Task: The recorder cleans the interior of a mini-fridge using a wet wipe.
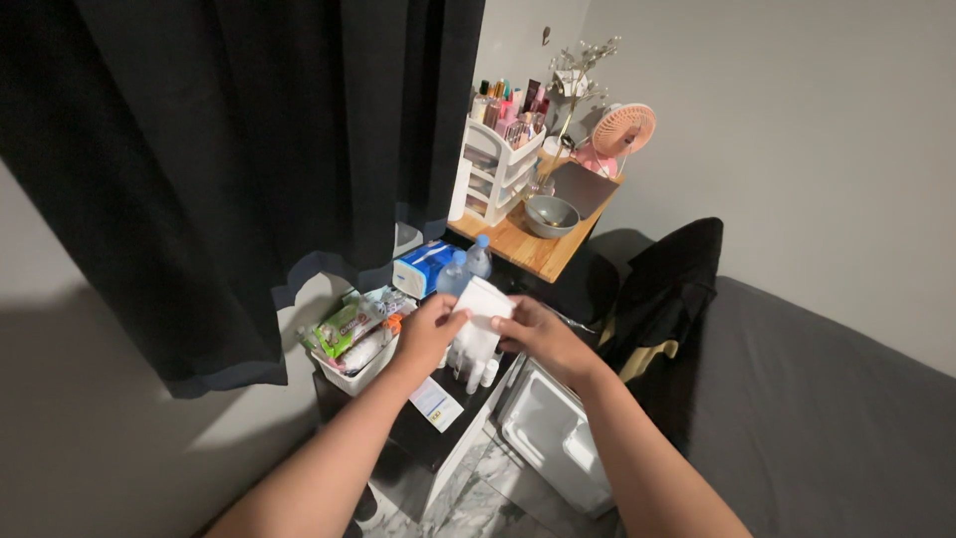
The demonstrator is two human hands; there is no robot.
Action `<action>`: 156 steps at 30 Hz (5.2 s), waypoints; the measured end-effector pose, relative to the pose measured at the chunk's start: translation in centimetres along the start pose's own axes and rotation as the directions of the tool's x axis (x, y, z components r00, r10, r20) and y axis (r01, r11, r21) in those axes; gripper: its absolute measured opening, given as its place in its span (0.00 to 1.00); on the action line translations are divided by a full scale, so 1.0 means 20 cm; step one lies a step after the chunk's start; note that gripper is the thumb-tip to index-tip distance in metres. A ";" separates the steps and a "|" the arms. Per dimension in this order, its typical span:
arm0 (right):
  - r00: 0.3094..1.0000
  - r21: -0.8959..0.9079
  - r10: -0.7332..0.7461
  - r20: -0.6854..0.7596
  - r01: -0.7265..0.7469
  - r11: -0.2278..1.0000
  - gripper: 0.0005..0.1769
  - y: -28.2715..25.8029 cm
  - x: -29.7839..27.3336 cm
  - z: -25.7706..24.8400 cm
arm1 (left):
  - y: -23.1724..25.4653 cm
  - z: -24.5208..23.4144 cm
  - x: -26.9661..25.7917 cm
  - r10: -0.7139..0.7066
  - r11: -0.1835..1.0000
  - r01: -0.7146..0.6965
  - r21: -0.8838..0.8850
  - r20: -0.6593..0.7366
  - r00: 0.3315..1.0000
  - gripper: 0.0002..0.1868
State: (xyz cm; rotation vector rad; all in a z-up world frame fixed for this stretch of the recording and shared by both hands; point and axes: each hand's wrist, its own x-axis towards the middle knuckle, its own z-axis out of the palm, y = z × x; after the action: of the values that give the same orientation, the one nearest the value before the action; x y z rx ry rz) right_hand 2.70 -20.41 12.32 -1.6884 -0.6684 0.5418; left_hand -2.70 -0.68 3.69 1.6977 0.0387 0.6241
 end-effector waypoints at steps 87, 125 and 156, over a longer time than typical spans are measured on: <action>0.746 0.459 0.304 -0.593 0.003 0.888 0.19 1.18 -0.81 -1.30 | -0.52 1.65 0.08 0.006 0.999 -0.023 0.027 0.507 0.862 0.09; 0.355 -0.204 0.162 -0.921 -0.792 0.575 0.21 3.88 -0.13 -1.40 | -2.74 2.61 0.46 0.160 0.668 -0.646 0.370 0.776 0.610 0.25; 0.632 -0.269 0.481 -0.607 -0.733 0.624 0.13 4.49 0.19 -1.66 | -2.95 2.68 0.35 0.435 0.613 -0.711 0.346 0.604 0.668 0.25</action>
State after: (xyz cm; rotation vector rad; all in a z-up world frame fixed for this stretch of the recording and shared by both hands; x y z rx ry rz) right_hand 40.53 -55.28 -68.45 -2.4653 0.2383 0.4066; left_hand 44.20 -32.56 -52.72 2.4370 -0.8162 0.7104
